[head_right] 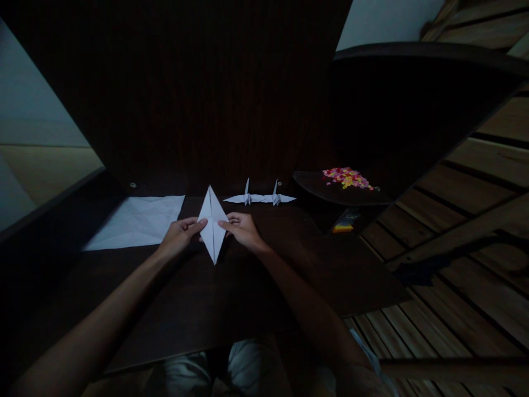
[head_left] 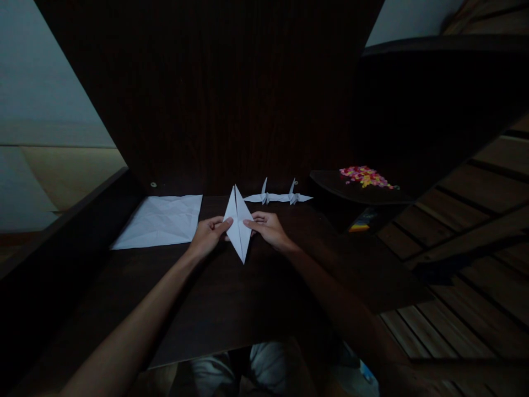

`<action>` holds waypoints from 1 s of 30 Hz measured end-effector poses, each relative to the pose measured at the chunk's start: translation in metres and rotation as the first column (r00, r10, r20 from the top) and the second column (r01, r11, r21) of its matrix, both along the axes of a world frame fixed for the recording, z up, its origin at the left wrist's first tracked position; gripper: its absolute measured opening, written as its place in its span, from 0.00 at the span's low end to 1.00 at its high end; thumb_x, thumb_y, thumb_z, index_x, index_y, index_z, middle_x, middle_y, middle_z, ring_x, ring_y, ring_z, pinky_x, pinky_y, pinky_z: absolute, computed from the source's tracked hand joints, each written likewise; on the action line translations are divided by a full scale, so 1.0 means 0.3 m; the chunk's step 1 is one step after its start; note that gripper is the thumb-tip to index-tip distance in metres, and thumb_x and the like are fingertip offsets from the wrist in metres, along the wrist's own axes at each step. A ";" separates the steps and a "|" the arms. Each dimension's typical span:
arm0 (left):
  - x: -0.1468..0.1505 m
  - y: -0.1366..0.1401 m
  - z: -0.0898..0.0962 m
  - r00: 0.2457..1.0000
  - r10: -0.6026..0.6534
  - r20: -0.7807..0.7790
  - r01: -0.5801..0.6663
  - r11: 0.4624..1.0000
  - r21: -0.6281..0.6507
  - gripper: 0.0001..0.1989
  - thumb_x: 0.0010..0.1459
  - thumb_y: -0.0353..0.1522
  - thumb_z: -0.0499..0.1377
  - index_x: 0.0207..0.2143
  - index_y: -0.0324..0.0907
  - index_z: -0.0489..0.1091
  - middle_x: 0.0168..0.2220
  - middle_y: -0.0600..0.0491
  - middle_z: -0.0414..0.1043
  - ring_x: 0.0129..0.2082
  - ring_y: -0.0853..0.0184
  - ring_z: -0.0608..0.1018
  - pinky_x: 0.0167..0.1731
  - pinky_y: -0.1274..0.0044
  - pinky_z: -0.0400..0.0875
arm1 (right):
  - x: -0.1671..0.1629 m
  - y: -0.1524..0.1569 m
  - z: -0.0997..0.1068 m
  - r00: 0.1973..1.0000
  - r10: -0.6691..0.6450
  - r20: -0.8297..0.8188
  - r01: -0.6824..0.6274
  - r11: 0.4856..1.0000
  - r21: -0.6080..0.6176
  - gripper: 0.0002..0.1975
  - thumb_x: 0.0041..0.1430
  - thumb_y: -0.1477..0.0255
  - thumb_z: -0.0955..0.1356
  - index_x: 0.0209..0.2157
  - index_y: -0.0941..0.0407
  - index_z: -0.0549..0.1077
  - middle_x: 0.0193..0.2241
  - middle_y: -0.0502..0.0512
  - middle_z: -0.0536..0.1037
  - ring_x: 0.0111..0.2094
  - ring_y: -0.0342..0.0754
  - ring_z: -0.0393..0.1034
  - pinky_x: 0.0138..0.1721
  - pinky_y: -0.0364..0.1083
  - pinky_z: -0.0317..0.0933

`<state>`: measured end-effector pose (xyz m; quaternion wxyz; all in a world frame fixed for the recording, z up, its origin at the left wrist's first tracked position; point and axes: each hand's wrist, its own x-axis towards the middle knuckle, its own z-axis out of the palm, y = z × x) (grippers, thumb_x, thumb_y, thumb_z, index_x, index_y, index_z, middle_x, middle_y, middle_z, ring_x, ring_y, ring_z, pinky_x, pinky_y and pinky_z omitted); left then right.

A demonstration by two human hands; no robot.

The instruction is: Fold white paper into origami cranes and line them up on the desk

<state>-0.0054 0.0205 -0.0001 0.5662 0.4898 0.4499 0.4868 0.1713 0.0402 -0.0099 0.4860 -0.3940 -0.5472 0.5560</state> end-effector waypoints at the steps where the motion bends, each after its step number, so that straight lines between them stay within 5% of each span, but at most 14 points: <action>1: 0.000 0.000 -0.003 1.000 -0.006 -0.001 0.006 1.000 -0.012 0.19 0.42 0.44 0.68 0.28 0.36 0.74 0.25 0.51 0.77 0.24 0.67 0.76 0.27 0.77 0.71 | 0.001 0.001 -0.001 1.000 -0.012 -0.002 0.012 1.000 -0.006 0.13 0.40 0.66 0.75 0.26 0.59 0.74 0.23 0.51 0.76 0.24 0.43 0.70 0.24 0.42 0.64; 12: -0.007 0.002 -0.010 1.000 -0.030 0.000 0.030 0.999 -0.024 0.17 0.42 0.42 0.68 0.29 0.37 0.75 0.22 0.52 0.76 0.24 0.67 0.76 0.26 0.77 0.70 | -0.010 -0.008 -0.004 0.997 -0.070 -0.016 0.070 0.997 0.018 0.17 0.41 0.68 0.74 0.35 0.58 0.72 0.19 0.46 0.72 0.21 0.42 0.67 0.24 0.42 0.60; 17: -0.001 0.005 -0.014 0.998 0.028 0.056 -0.030 0.999 0.043 0.23 0.44 0.40 0.67 0.41 0.39 0.68 0.23 0.56 0.74 0.23 0.68 0.75 0.24 0.78 0.70 | 0.000 0.000 -0.007 0.998 -0.065 -0.010 0.066 0.993 0.102 0.19 0.47 0.66 0.71 0.41 0.55 0.67 0.19 0.45 0.72 0.20 0.43 0.67 0.23 0.42 0.59; 20: 0.002 0.005 -0.013 0.996 0.038 0.075 -0.045 0.994 0.101 0.22 0.46 0.39 0.65 0.42 0.43 0.64 0.22 0.59 0.72 0.21 0.69 0.74 0.23 0.78 0.70 | 0.003 0.007 -0.014 0.997 -0.068 -0.042 0.073 0.988 0.134 0.15 0.49 0.66 0.70 0.38 0.54 0.66 0.18 0.44 0.70 0.19 0.42 0.65 0.21 0.40 0.56; 25: -0.011 0.007 -0.008 0.992 -0.024 0.124 0.014 0.997 0.080 0.09 0.44 0.32 0.61 0.31 0.38 0.73 0.28 0.53 0.73 0.29 0.68 0.74 0.27 0.78 0.70 | 0.013 0.006 -0.004 0.997 -0.073 -0.021 0.075 0.988 0.131 0.06 0.46 0.69 0.70 0.28 0.56 0.72 0.22 0.48 0.72 0.24 0.42 0.65 0.26 0.41 0.58; 30: -0.024 0.008 -0.007 0.968 -0.047 0.247 0.037 0.998 0.048 0.18 0.36 0.25 0.57 0.33 0.37 0.76 0.25 0.53 0.74 0.26 0.69 0.73 0.26 0.79 0.67 | 0.027 -0.007 0.018 0.991 0.045 -0.126 -0.037 0.997 0.064 0.08 0.46 0.72 0.66 0.28 0.56 0.76 0.25 0.51 0.74 0.28 0.44 0.68 0.31 0.45 0.63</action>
